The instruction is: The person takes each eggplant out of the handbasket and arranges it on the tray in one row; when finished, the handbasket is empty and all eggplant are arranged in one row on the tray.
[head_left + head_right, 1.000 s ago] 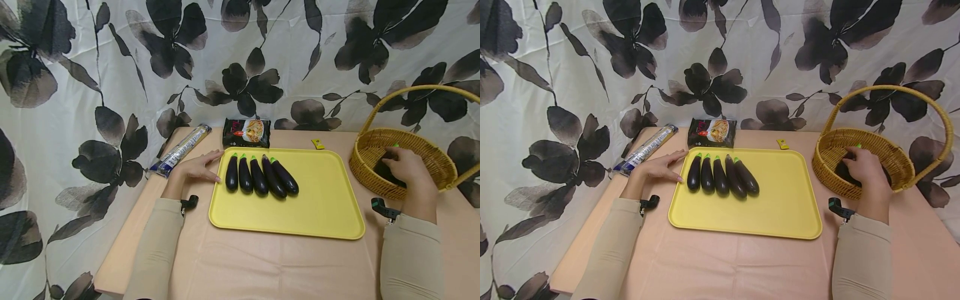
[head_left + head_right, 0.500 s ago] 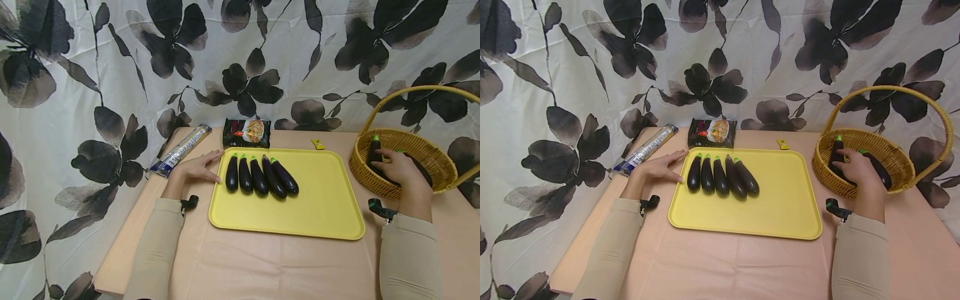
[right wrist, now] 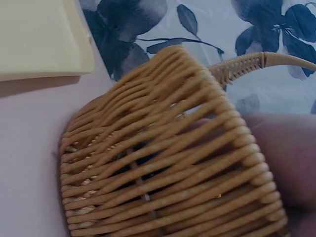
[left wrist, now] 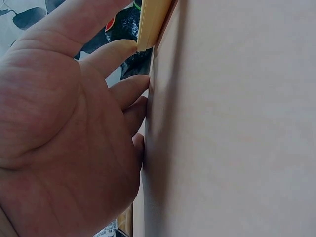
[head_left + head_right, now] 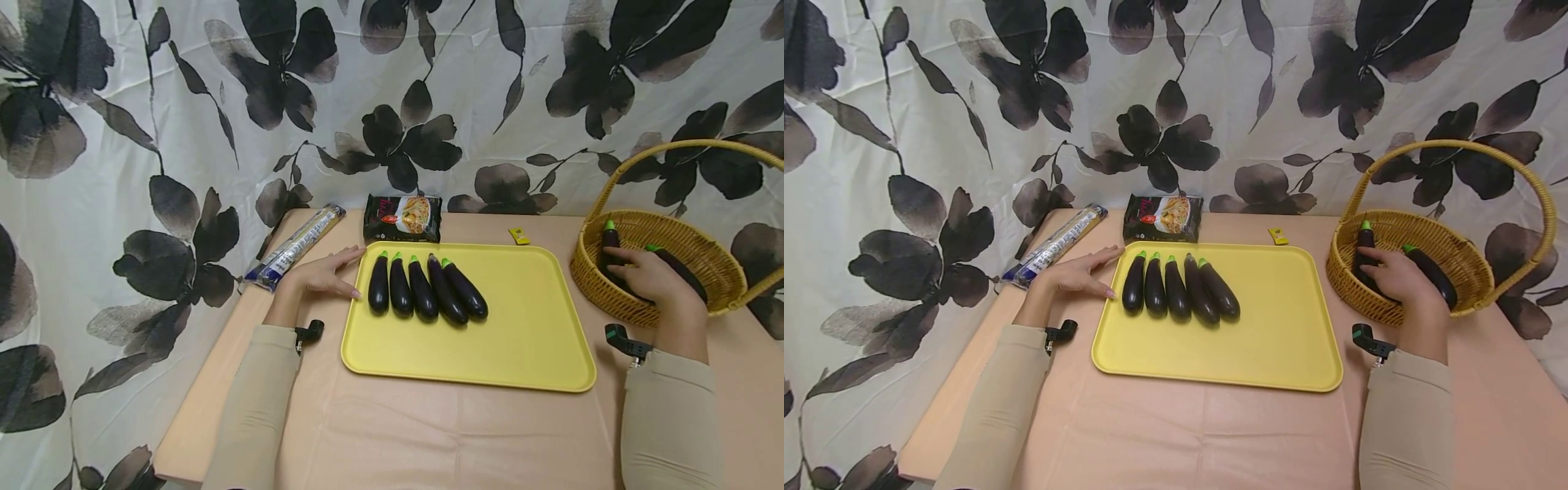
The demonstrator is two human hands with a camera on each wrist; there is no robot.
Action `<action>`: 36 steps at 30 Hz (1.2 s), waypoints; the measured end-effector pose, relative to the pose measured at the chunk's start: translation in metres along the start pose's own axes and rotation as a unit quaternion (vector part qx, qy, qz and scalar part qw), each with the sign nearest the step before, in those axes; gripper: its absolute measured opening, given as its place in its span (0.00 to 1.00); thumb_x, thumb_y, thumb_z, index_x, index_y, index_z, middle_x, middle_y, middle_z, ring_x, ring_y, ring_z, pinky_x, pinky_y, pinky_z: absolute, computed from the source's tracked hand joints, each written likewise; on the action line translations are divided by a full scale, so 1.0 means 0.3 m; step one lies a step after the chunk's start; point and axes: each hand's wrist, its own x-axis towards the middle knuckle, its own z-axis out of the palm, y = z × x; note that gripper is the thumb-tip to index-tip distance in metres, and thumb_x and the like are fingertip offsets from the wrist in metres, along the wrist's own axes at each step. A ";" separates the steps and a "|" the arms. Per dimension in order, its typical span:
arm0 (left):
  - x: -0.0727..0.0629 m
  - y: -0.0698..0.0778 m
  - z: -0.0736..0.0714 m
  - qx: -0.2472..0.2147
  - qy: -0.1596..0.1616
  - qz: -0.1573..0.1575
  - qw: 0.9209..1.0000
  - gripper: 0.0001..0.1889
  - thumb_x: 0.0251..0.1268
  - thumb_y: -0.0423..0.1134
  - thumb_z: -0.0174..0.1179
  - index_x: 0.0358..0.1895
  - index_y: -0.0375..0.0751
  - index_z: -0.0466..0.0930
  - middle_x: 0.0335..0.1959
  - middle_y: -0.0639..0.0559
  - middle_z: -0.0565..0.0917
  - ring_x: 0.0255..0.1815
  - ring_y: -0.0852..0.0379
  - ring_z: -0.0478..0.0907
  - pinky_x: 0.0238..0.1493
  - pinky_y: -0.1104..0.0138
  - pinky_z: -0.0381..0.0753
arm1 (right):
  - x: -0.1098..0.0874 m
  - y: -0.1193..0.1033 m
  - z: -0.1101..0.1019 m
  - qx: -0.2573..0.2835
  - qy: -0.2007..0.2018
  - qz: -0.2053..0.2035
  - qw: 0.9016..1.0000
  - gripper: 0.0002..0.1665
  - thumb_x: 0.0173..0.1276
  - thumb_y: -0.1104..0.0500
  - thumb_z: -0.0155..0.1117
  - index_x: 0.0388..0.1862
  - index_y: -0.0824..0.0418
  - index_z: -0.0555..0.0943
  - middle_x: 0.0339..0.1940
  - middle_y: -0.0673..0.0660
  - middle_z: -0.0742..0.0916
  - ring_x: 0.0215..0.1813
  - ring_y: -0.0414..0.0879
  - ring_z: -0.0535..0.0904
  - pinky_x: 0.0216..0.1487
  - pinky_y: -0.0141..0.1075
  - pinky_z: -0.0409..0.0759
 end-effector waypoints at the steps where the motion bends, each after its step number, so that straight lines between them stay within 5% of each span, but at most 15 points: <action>1: 0.000 -0.001 0.001 0.001 0.000 -0.001 1.000 0.62 0.50 0.59 0.80 0.86 0.63 0.48 0.89 0.51 0.39 0.88 0.46 0.30 0.85 0.41 0.31 | -0.003 0.002 -0.001 0.006 0.002 -0.001 1.000 0.34 0.88 0.51 0.37 0.85 0.63 0.53 0.77 0.84 0.60 0.79 0.83 0.47 0.72 0.78 0.51; 4: 0.000 -0.003 0.001 0.003 0.002 -0.002 1.000 0.62 0.50 0.60 0.80 0.86 0.64 0.48 0.89 0.51 0.39 0.89 0.46 0.30 0.85 0.41 0.32 | -0.017 0.001 -0.007 0.036 0.010 0.000 0.999 0.35 0.88 0.49 0.36 0.86 0.60 0.52 0.79 0.83 0.59 0.80 0.81 0.49 0.74 0.77 0.52; 6: 0.000 -0.004 0.002 0.003 0.002 -0.003 1.000 0.62 0.50 0.60 0.80 0.86 0.64 0.48 0.89 0.52 0.39 0.89 0.46 0.31 0.85 0.41 0.33 | -0.025 -0.001 -0.008 0.051 0.019 0.000 0.999 0.35 0.88 0.47 0.35 0.86 0.58 0.51 0.78 0.82 0.61 0.76 0.76 0.57 0.72 0.72 0.61; 9: 0.000 -0.004 0.000 0.002 0.001 -0.004 1.000 0.62 0.50 0.60 0.80 0.86 0.64 0.49 0.89 0.51 0.39 0.89 0.46 0.31 0.85 0.41 0.33 | -0.037 -0.011 -0.006 0.085 0.040 0.002 0.996 0.36 0.87 0.45 0.37 0.87 0.57 0.52 0.63 0.76 0.75 0.54 0.65 0.74 0.51 0.54 0.76; 13: 0.000 -0.002 -0.003 -0.002 0.000 -0.005 1.000 0.62 0.50 0.59 0.80 0.86 0.63 0.49 0.89 0.51 0.39 0.88 0.45 0.30 0.85 0.40 0.31 | -0.045 -0.017 -0.008 0.135 0.061 0.009 0.989 0.38 0.86 0.42 0.42 0.87 0.53 0.52 0.53 0.67 0.74 0.33 0.51 0.76 0.33 0.41 0.78; 17: 0.001 -0.003 -0.004 -0.006 0.000 -0.006 1.000 0.62 0.49 0.60 0.81 0.85 0.64 0.49 0.89 0.52 0.39 0.89 0.46 0.30 0.85 0.41 0.32 | -0.049 -0.013 -0.018 0.163 0.083 0.002 0.983 0.38 0.84 0.43 0.48 0.87 0.50 0.54 0.57 0.64 0.72 0.36 0.45 0.77 0.35 0.37 0.82; 26: 0.000 -0.006 -0.005 0.000 0.000 -0.001 1.000 0.62 0.50 0.60 0.80 0.86 0.64 0.48 0.89 0.51 0.39 0.88 0.43 0.30 0.84 0.38 0.31 | -0.069 -0.035 -0.047 0.206 0.118 -0.027 0.971 0.38 0.77 0.45 0.64 0.82 0.47 0.67 0.47 0.41 0.76 0.34 0.37 0.78 0.34 0.29 0.85; 36: 0.005 -0.012 -0.003 0.003 -0.003 0.015 1.000 0.62 0.52 0.58 0.80 0.86 0.59 0.47 0.88 0.50 0.40 0.89 0.46 0.31 0.85 0.43 0.27 | -0.100 -0.065 -0.063 0.230 0.111 -0.058 0.965 0.36 0.78 0.53 0.64 0.82 0.49 0.66 0.54 0.38 0.74 0.38 0.35 0.77 0.39 0.26 0.86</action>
